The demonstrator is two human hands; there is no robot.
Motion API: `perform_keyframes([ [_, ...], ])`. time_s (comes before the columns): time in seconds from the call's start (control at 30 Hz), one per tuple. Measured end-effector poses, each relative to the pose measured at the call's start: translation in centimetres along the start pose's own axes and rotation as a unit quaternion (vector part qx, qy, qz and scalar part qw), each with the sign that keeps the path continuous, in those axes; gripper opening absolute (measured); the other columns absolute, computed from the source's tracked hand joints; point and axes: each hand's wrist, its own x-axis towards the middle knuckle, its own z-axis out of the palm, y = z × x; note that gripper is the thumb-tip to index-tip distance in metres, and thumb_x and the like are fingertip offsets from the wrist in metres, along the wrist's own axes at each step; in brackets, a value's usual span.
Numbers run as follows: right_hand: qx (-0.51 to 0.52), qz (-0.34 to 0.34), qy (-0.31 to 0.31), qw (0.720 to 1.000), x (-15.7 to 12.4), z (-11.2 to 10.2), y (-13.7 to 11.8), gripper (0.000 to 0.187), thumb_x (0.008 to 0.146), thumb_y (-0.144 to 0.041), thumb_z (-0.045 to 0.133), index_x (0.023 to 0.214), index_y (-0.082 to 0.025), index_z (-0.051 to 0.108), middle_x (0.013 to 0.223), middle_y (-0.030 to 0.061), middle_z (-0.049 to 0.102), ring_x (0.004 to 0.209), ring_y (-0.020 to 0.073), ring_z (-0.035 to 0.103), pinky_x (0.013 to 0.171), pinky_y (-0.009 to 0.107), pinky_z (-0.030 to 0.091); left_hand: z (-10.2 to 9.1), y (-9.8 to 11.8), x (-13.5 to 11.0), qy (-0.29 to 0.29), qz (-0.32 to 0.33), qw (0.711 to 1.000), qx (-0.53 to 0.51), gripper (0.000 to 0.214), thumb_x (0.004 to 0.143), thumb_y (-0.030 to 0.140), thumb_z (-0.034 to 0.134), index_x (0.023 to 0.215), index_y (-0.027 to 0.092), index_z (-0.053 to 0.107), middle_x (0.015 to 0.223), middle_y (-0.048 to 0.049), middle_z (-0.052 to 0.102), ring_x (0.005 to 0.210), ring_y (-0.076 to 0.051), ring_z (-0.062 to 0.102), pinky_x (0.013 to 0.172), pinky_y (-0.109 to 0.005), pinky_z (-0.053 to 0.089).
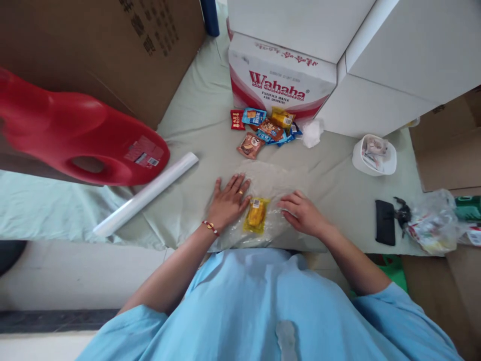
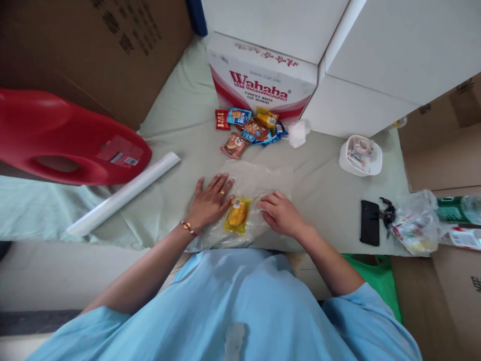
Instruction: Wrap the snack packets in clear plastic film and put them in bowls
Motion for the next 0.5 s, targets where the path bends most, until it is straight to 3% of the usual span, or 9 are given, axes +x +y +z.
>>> perform_keyframes([
  [0.07,-0.016,-0.014,0.003,1.0,1.5,0.5,-0.4,0.04,0.098,-0.021,0.064,0.138,-0.022,0.068,0.138,0.014,0.068,0.126,0.0305,0.056,0.108,0.051,0.049,0.0,0.0,0.0,-0.001,-0.003,1.0,0.002,0.06,0.109,0.047,0.033,0.165,0.03,0.036,0.174,-0.0079,0.032,0.162,-0.028,0.03,0.131,-0.066,0.002],
  [0.13,-0.032,-0.055,-0.041,0.997,3.1,1.5,-1.1,0.051,0.097,-0.016,0.063,0.148,-0.025,0.062,0.153,0.0105,0.06,0.146,0.0303,0.045,0.12,0.054,0.039,-0.1,0.0,0.0,-0.004,-0.003,1.0,0.005,0.059,0.108,0.046,0.033,0.165,0.03,0.036,0.175,-0.008,0.031,0.162,-0.028,0.029,0.131,-0.066,0.002],
  [0.2,-0.042,-0.092,-0.094,0.99,4.5,2.7,-1.9,0.055,0.1,-0.011,0.057,0.151,-0.028,0.058,0.16,0.0065,0.055,0.155,0.0267,0.037,0.127,0.054,0.029,-0.2,0.0,0.0,-0.01,0.001,1.0,0.008,0.059,0.108,0.046,0.032,0.165,0.029,0.037,0.175,-0.0084,0.03,0.162,-0.029,0.028,0.131,-0.067,0.004],
  [0.27,-0.048,-0.099,-0.127,0.986,5.2,3.5,-2.5,0.051,0.102,-0.012,0.054,0.149,-0.03,0.06,0.158,0.006,0.056,0.156,0.0247,0.037,0.129,0.056,0.024,-0.1,0.0,0.0,-0.011,0.001,1.0,0.008,0.06,0.109,0.046,0.031,0.165,0.027,0.037,0.175,-0.0086,0.029,0.162,-0.029,0.028,0.131,-0.067,0.004],
  [0.4,-0.069,-0.021,-0.111,0.991,4.3,3.6,-1.8,0.04,0.098,-0.022,0.068,0.138,-0.024,0.069,0.137,0.0119,0.068,0.148,0.0296,0.045,0.129,0.057,0.022,0.2,-0.1,0.1,-0.002,-0.004,1.0,0.004,0.059,0.11,0.046,0.026,0.166,0.029,0.036,0.175,-0.0068,0.03,0.162,-0.027,0.029,0.131,-0.067,0.003],
  [0.5,-0.068,0.061,-0.066,0.994,1.9,2.9,-0.1,0.041,0.093,-0.025,0.074,0.134,-0.021,0.07,0.13,0.0139,0.068,0.137,0.0319,0.051,0.124,0.056,0.033,0.5,-0.2,0.1,-0.001,-0.005,1.0,0.0,0.059,0.11,0.046,0.026,0.166,0.031,0.035,0.175,-0.0061,0.03,0.162,-0.026,0.028,0.131,-0.065,0.001],
])
